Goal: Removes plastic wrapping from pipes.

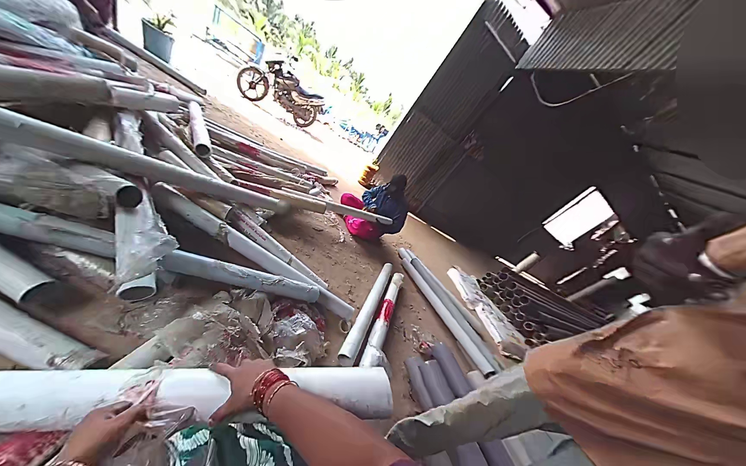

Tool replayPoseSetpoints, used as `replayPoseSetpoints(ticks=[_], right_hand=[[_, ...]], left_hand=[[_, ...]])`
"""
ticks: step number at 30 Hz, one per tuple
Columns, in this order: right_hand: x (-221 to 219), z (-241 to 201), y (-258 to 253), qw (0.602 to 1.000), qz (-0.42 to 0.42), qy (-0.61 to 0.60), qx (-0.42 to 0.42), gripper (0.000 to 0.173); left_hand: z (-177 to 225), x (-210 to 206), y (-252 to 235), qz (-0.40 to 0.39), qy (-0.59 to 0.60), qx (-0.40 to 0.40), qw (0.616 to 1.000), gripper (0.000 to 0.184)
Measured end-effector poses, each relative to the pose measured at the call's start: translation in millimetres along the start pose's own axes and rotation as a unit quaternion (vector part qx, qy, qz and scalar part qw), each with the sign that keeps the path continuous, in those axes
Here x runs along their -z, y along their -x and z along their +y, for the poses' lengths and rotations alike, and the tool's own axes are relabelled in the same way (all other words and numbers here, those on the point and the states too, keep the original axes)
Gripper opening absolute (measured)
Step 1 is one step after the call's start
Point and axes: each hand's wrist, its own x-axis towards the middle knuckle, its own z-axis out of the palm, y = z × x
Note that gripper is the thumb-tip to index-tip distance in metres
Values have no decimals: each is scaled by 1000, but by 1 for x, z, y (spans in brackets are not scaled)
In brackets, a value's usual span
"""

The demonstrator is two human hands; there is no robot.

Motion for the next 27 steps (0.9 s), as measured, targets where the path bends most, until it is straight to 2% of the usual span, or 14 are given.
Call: replayPoseSetpoints(ticks=[2, 5, 8, 11, 14, 17, 20, 22, 27], right_hand=[[-3, -4, -4, 999, 18, 40, -13, 100], [-10, -9, -6, 993, 55, 105, -11, 101], [-15, -37, 0, 987, 65, 145, 39, 96], [-28, -65, -7, 979, 55, 187, 59, 111], [-35, -69, -30, 975, 50, 214, 20, 127], [-25, -64, -47, 981, 68, 184, 0, 124], [-24, -60, -53, 981, 75, 176, -22, 122], [-24, -61, -54, 981, 78, 175, -21, 116], [-19, -64, -53, 982, 58, 179, -33, 104]], left_hand=[[16, 19, -2, -28, -143, 59, 988, 43], [43, 17, 11, -26, -207, 131, 969, 63], [81, -2, 16, 0, -232, 148, 961, 49], [85, -10, 14, 17, -225, 172, 959, 52], [59, -11, 6, 6, -137, 163, 977, 60], [38, -15, -14, 3, 36, 134, 990, 66], [38, -25, -17, 17, 141, 163, 976, 40], [43, -22, -10, 26, 169, 177, 969, 33], [36, -23, 1, 34, 174, 176, 968, 34]])
